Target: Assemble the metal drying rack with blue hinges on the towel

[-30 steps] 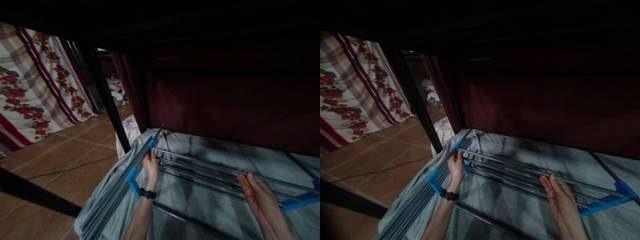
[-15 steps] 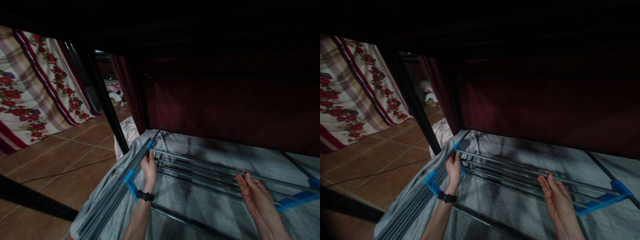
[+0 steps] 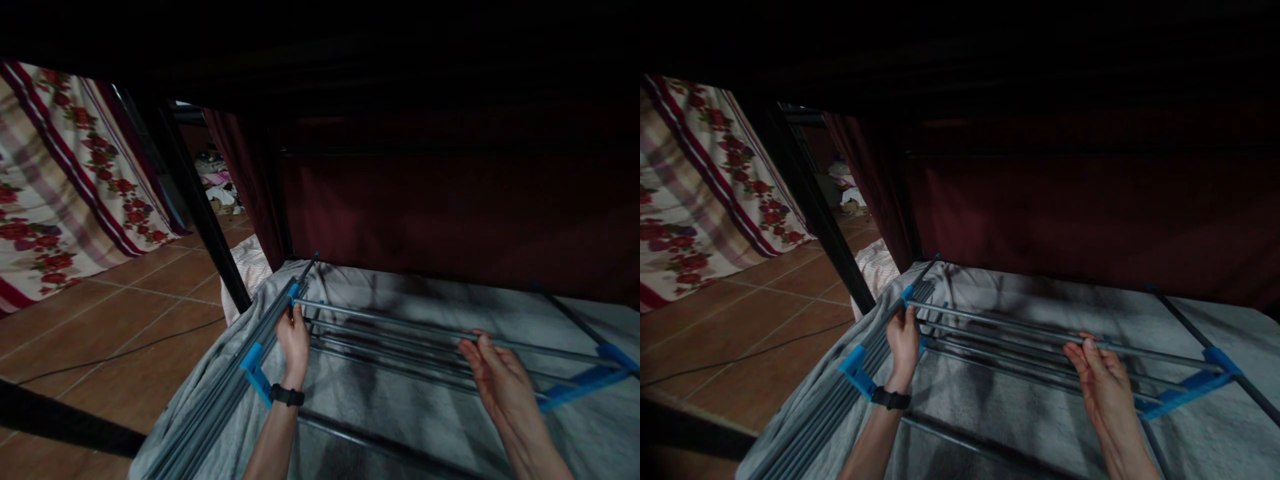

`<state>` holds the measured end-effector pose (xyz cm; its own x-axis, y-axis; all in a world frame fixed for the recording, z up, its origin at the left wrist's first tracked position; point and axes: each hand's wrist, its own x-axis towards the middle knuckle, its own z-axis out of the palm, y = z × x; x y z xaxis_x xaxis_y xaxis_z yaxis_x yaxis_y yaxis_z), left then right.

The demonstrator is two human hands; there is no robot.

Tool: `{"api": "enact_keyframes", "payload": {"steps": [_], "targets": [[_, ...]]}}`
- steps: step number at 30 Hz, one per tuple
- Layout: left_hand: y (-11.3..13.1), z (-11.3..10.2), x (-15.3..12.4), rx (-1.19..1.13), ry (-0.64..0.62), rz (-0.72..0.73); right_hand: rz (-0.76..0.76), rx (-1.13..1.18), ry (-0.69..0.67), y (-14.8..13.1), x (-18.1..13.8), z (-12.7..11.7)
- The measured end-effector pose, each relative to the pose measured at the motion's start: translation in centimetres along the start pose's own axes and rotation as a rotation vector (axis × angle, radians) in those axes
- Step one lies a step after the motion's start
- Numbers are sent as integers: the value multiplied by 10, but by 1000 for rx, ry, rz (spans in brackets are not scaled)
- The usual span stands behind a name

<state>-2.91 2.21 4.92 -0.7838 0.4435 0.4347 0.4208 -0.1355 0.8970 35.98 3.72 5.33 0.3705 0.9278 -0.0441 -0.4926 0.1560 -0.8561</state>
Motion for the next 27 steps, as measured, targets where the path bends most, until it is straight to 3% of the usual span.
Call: {"api": "enact_keyframes", "payload": {"steps": [11,16,19,22,25,27], "targets": [[1,-4,-1,-6,-41,12,31,65,-15,2,-15,18],[3,-22,-45,107,37,312,38,71,-32,-6,-23,31],[23,-12,-59,146,-217,689,41,83,-11,-5,-24,37],[57,19,-61,241,-495,1064,39,98,12,-3,-21,41],[83,51,-60,308,-637,1260,56,104,8,-2,-18,46],[88,65,-57,362,-718,1278,76,96,-7,-4,-17,46]]}}
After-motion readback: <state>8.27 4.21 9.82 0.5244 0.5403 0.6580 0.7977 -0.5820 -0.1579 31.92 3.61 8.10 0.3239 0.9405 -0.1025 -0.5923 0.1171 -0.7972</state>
